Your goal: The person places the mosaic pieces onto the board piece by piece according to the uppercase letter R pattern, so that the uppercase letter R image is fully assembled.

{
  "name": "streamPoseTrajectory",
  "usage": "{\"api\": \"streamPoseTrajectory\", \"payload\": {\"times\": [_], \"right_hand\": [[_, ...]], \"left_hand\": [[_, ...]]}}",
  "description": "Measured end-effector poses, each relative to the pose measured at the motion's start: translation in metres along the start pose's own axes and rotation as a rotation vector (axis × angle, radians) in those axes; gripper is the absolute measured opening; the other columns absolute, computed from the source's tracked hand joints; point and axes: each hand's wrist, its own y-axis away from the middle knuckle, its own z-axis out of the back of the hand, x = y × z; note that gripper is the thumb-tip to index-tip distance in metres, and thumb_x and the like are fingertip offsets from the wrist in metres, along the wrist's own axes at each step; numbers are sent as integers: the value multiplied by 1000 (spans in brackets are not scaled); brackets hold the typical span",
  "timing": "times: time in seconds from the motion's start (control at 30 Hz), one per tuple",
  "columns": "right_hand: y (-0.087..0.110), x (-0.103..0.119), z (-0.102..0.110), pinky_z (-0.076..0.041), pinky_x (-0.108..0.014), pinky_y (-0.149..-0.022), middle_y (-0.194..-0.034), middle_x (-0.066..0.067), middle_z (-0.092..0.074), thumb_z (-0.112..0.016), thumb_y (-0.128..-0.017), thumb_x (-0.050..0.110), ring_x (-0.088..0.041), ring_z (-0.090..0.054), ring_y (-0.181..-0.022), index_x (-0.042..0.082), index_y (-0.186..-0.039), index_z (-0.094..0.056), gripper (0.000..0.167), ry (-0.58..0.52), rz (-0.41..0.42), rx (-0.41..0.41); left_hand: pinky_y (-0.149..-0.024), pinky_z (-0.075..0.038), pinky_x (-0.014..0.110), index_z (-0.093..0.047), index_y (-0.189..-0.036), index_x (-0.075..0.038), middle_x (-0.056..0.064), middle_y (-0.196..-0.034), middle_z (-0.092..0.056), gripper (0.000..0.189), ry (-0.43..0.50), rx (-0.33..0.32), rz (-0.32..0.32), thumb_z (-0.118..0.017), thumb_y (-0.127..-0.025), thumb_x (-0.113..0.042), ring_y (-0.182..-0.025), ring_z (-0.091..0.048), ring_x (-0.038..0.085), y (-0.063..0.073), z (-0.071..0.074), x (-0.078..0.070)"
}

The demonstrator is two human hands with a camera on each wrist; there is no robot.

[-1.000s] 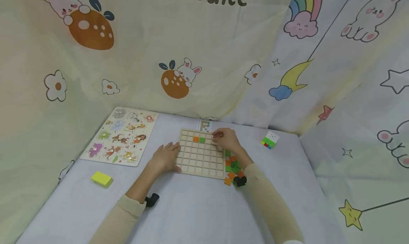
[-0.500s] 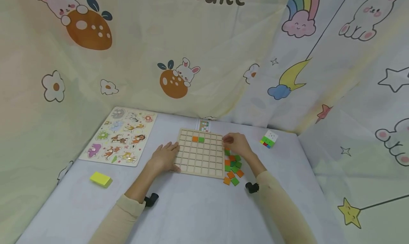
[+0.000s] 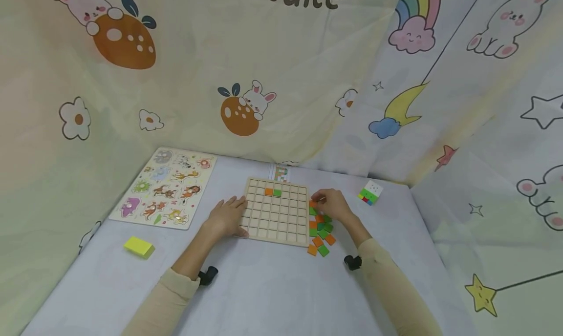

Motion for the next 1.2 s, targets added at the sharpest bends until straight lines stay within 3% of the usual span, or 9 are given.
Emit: {"api": "streamPoseTrajectory", "payload": {"times": [0.27, 0.57, 0.83, 1.2], "right_hand": [[3, -5, -1, -59, -44, -88, -106, -8, -75, -80, -86, 3, -27, -69, -99, 6, -116, -76, 30, -41, -22, 2], [2, -4, 2, -58, -35, -71, -97, -9, -72, -82, -86, 6, -21, -68, -85, 5, -115, -77, 30, -48, -24, 1], [-1, -6, 9, -56, -32, -68, -99, -6, -74, -81, -88, 11, -23, -68, -86, 9, -116, -77, 28, -92, -51, -47], [-17, 10, 1, -57, -27, -66, -99, -11, -79, -81, -91, 9, -22, -74, -86, 4, -114, -78, 25, -189, 10, -115]], "left_hand": [[-125, -23, 63, -40, -156, 5, 19, -168, -31, 106, -3, 13, 1, -90, -77, -44, -155, -27, 42, -1, -6, 2], [-124, -24, 63, -41, -156, 4, 19, -168, -32, 107, -29, 5, 10, -91, -76, -45, -155, -27, 41, -4, -5, 2], [-124, -24, 64, -41, -157, 4, 19, -168, -32, 106, -19, -2, -1, -91, -76, -44, -155, -27, 41, -7, -4, 0], [-124, -24, 64, -41, -156, 5, 20, -168, -32, 106, -10, 7, 13, -91, -76, -44, -155, -28, 42, -3, -1, 0]]}}
